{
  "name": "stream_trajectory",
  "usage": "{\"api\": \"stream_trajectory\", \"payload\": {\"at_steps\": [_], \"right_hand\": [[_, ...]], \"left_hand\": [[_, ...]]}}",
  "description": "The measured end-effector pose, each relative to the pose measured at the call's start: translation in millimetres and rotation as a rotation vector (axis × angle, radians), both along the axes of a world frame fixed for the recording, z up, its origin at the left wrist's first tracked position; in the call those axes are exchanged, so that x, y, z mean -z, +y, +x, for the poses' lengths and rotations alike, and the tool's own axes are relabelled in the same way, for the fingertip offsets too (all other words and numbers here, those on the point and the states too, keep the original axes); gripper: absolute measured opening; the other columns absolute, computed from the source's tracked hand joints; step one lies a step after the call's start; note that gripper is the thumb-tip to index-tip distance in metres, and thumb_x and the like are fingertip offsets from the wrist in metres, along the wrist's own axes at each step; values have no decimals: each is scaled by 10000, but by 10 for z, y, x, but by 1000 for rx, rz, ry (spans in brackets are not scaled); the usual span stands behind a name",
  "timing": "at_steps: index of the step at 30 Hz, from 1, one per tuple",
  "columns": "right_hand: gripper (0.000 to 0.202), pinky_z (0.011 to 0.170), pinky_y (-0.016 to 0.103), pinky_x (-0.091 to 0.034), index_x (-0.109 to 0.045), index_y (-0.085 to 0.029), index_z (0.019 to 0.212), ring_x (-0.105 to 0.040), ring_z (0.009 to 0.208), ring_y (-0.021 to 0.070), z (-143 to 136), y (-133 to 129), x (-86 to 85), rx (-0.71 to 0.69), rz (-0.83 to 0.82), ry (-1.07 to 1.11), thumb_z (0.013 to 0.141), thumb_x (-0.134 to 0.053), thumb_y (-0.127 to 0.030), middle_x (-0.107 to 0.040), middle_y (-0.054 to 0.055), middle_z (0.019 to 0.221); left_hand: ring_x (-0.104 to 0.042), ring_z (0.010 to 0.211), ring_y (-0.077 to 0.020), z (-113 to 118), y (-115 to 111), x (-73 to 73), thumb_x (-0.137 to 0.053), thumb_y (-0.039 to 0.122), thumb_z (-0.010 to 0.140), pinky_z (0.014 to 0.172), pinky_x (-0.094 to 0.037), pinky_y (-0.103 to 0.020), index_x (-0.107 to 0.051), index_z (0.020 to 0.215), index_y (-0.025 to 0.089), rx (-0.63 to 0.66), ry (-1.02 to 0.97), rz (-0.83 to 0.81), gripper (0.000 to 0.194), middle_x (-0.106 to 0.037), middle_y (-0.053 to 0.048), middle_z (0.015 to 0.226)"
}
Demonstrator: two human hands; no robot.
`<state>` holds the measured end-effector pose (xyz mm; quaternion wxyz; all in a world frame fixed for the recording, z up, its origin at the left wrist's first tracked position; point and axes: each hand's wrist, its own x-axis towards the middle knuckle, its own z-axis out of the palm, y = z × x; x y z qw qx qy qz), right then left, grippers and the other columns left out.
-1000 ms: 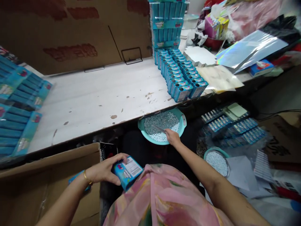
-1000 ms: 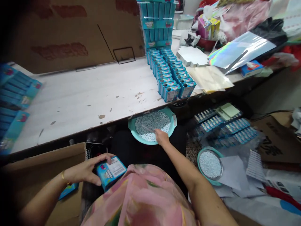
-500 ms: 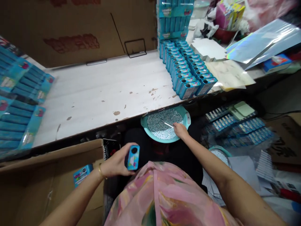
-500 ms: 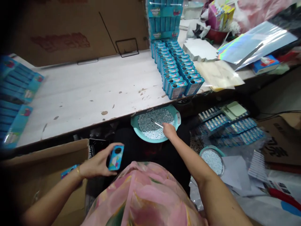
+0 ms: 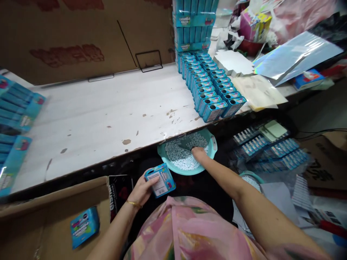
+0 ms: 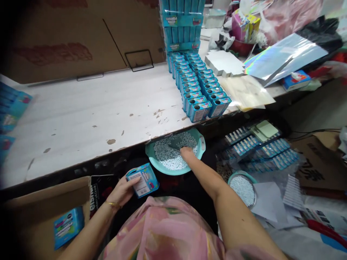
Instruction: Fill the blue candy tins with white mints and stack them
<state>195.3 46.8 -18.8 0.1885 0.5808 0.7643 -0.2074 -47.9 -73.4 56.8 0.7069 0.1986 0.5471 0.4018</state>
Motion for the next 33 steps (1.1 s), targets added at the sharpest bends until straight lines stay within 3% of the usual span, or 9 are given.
{"api": "stream_trajectory", "payload": {"at_steps": [3,7,13,17,21,24,28,33], "right_hand": [[331,810,281,-389,-626,-117,983,-532,993,215,-37,-63,90,13,-40,102,751,-394,-68,-603,156,1032],[291,706,216,-413,-677,-180,869,-582,851,179,17,-6,149,36,-175,269,672,-491,-74,-664,52,894],[261,566,162,-405,-681,-138,841,-557,635,99,220,0,55,165,-303,507,677,-482,-97,-665,5,731],[283,492,170,-381,-668,-98,882,-500,519,80,395,56,-200,244,-318,611,672,-481,-136,-634,13,630],[283,445,175,-334,-682,-97,837,-435,447,63,529,160,-600,397,-379,814,611,-522,-152,-587,-5,529],[287,441,176,-317,-685,-110,841,-417,439,55,541,219,-891,419,-403,879,599,-551,-187,-582,-11,527],[270,439,172,-324,-688,-111,836,-425,440,59,433,288,-1150,290,-362,754,626,-528,-168,-575,-12,514],[236,503,168,-356,-704,-158,787,-536,557,99,210,382,-1383,-27,-155,366,656,-507,-160,-621,19,553]], "left_hand": [[-600,799,-182,44,146,-24,-733,255,516,769,-470,-354,-510,937,165,-95,18,51,485,-628,-36,852],[-591,782,-162,119,384,-20,-746,257,479,791,-459,-365,-514,888,149,-205,93,149,483,-613,-19,821],[-574,793,-153,137,588,134,-720,286,512,812,-438,-370,-518,936,148,-257,281,315,490,-600,-24,853],[-562,830,-169,145,633,245,-676,329,564,806,-433,-353,-515,982,153,-136,530,420,481,-595,-38,895],[-558,811,-171,256,685,292,-633,344,596,781,-435,-324,-513,994,153,-9,727,526,458,-595,-32,880],[-556,831,-177,386,752,339,-603,313,616,790,-430,-320,-513,997,162,93,818,588,419,-591,-34,906],[-533,921,-192,559,846,432,-561,223,633,844,-405,-333,-518,996,166,197,923,680,369,-573,-56,977],[-511,963,-196,693,875,522,-517,153,642,869,-395,-343,-515,1013,171,298,993,793,371,-559,-63,1006]]}}
